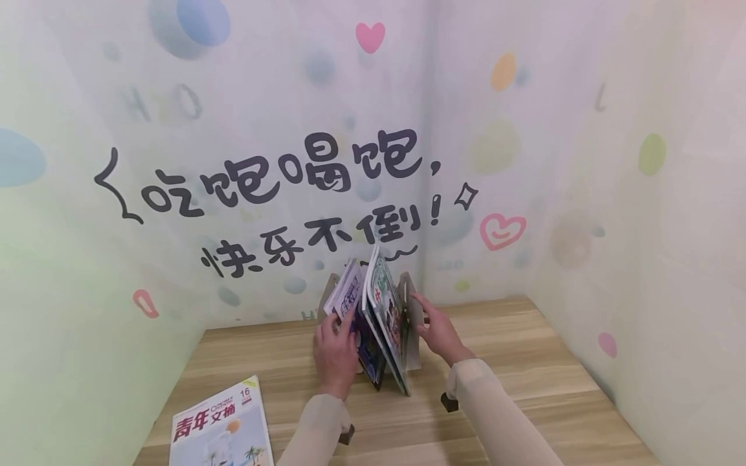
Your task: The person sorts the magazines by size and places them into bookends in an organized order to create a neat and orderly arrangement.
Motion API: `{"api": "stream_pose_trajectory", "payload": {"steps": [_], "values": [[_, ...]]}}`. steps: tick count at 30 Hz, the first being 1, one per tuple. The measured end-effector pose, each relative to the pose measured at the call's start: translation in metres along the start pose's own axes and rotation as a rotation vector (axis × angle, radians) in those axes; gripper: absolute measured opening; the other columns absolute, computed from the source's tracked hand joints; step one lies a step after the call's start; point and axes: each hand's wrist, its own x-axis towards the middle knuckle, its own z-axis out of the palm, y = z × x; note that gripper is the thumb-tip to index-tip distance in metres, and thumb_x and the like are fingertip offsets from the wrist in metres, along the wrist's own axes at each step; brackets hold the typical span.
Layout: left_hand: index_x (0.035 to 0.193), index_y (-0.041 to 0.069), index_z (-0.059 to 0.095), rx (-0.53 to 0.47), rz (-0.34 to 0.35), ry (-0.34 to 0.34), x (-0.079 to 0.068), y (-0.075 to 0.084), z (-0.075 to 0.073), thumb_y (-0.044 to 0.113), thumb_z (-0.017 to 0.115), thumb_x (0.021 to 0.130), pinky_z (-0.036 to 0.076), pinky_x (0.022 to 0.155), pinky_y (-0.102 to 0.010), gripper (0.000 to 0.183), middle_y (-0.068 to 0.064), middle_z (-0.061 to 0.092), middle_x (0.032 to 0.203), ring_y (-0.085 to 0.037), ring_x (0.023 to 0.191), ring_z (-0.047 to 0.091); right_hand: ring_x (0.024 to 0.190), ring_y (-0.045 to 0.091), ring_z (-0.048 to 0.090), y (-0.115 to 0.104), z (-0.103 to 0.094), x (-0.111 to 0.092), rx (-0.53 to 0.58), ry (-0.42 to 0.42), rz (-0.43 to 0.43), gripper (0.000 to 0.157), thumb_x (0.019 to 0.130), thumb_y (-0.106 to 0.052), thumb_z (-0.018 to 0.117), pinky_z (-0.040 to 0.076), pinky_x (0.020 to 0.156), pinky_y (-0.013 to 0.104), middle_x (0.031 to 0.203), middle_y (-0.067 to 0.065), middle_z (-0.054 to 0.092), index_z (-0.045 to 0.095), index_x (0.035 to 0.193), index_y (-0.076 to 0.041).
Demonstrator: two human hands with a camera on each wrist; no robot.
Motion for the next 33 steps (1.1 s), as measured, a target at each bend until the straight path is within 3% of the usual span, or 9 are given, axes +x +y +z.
{"api": "stream_pose_trajectory", "payload": {"steps": [9,19,26,33], "values": [[0.127,0.015,0.065,-0.073,-0.011,-0.013,-0.003,-0.006,-0.003,0.002,0.081,0.072,0.046,0.08,-0.044,0.058,-0.016,0.052,0.113,-0.032,0.096,0.05,0.106,0.043,0.061,0.001,0.0,0.001,0.014,0.014,-0.003,0.076,0.085,0.011,0.063,0.056,0.078,0.047,0.139,0.026,0.048,0.039,0.148,-0.022],[0.119,0.012,0.066,-0.139,0.013,0.02,-0.02,-0.02,-0.006,0.0,0.076,0.074,0.055,0.07,-0.042,0.048,-0.016,0.054,0.115,-0.029,0.094,0.053,0.109,0.043,0.06,0.0,0.001,-0.001,0.049,-0.002,0.031,0.075,0.086,0.01,0.062,0.056,0.08,0.048,0.142,0.024,0.046,0.038,0.15,-0.022],[0.11,0.008,0.068,-0.178,-0.008,0.042,-0.03,-0.031,-0.006,-0.001,0.076,0.073,0.055,0.074,-0.043,0.039,-0.016,0.056,0.115,-0.029,0.096,0.055,0.109,0.044,0.059,0.001,0.001,-0.001,0.045,-0.001,0.025,0.074,0.086,0.011,0.062,0.056,0.079,0.048,0.141,0.025,0.046,0.038,0.15,-0.021],[0.115,0.004,0.065,-0.178,-0.044,0.028,-0.039,-0.044,-0.011,0.004,0.078,0.076,0.05,0.086,-0.042,0.041,-0.017,0.058,0.113,-0.031,0.105,0.054,0.112,0.045,0.058,0.0,0.0,-0.001,0.05,-0.005,0.026,0.075,0.087,0.01,0.062,0.055,0.08,0.049,0.142,0.025,0.045,0.038,0.15,-0.023]]}}
